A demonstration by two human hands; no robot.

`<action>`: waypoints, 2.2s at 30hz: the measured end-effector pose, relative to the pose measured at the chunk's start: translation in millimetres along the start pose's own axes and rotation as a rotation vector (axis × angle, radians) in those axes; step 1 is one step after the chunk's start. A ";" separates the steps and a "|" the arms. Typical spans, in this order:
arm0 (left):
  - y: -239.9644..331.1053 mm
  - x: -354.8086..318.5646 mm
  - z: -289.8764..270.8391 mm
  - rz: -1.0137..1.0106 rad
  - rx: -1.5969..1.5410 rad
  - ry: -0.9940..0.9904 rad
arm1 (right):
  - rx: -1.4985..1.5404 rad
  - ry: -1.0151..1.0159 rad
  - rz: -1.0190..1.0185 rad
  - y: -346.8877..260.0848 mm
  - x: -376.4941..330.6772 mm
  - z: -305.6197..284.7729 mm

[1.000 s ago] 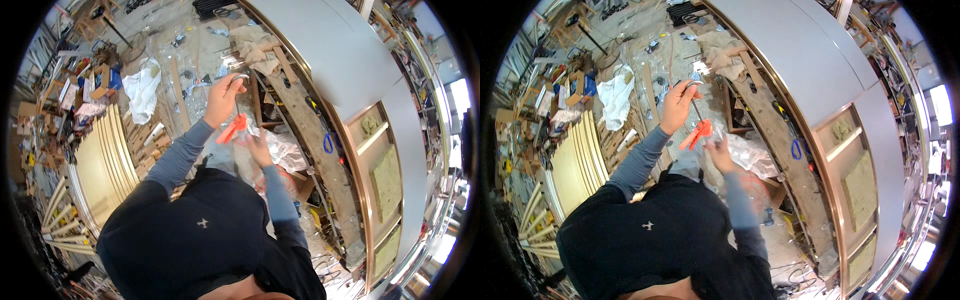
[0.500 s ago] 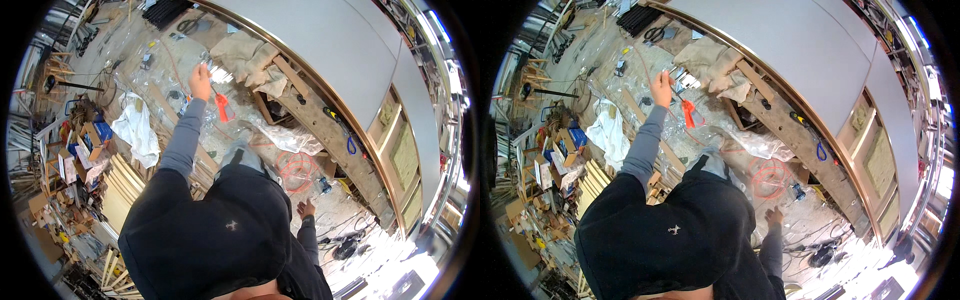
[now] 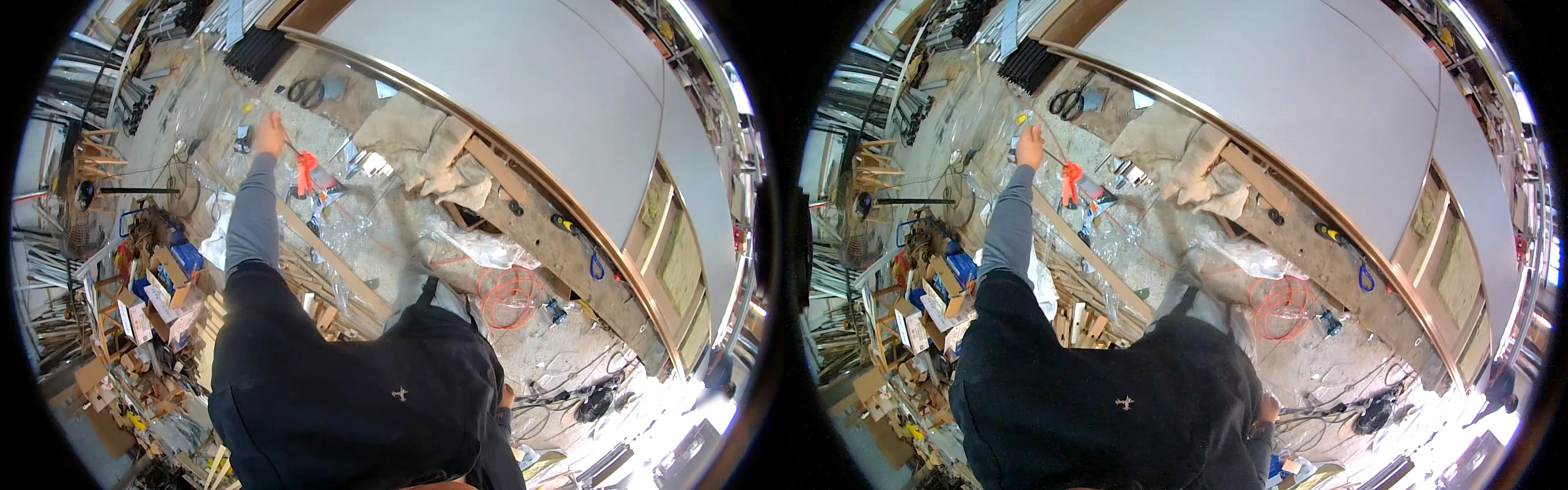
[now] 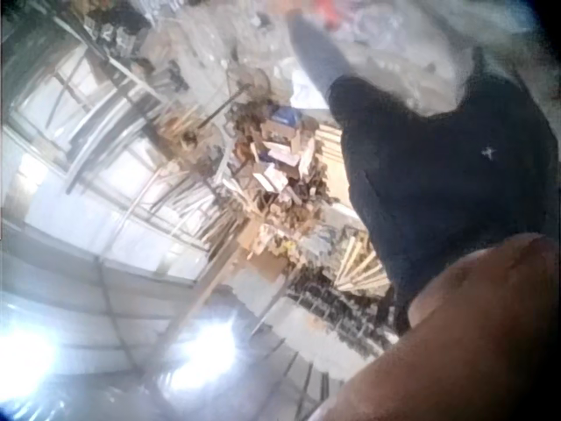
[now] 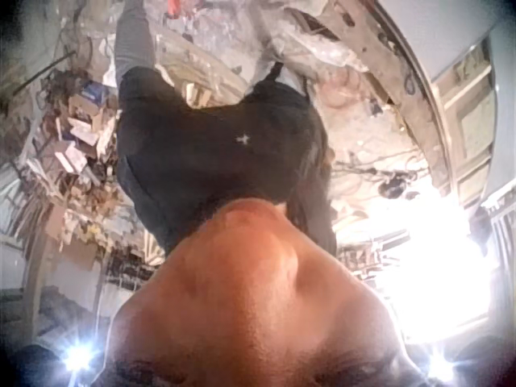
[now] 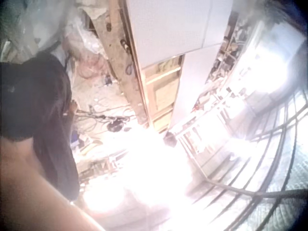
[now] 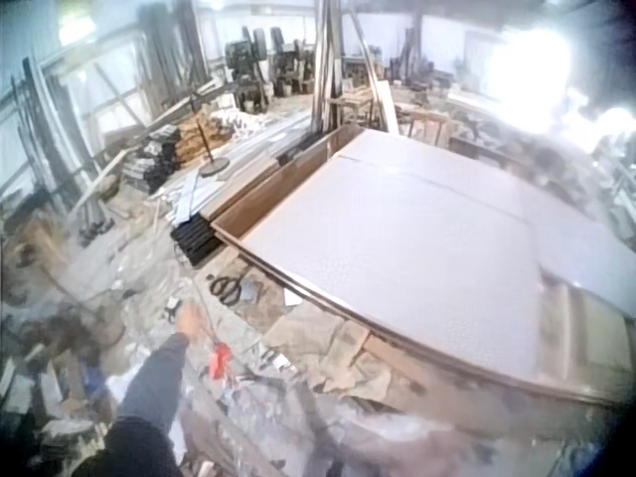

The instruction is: The person positions a long metal trim piece along a wooden frame, then places a large white panel onto the frame. They use a nail gun to fasten the panel and trim, then apply sealant along the trim with a caulking gun. Finally, they use a utility knife to trim excess material from the panel edge.

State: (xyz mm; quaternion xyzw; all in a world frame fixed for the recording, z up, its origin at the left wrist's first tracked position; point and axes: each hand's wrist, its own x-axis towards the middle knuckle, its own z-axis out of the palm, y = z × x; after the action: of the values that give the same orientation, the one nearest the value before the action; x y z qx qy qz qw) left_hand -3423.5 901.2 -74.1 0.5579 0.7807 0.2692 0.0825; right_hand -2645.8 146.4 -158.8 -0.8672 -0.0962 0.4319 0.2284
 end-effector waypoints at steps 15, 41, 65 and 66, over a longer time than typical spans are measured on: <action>-36.6 208.4 -26.2 0.441 0.321 -0.335 | -0.245 0.239 -0.150 -170.3 -42.4 -78.1; 22.5 176.3 86.2 0.148 0.403 -0.495 | -0.472 0.203 0.129 -181.4 -62.9 -68.6; 614.4 -582.0 111.9 0.948 -0.635 -0.395 | 0.796 0.179 0.526 184.2 51.9 -110.3; 641.3 -588.5 110.5 1.021 -0.584 -0.362 | 0.859 0.185 0.563 196.3 54.1 -109.8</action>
State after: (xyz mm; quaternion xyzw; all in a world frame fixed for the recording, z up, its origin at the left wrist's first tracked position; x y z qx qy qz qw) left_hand -2631.8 547.9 60.6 0.8526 0.2827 0.3784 0.2237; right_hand -2531.7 -40.5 -233.7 -0.7221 0.3473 0.3988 0.4461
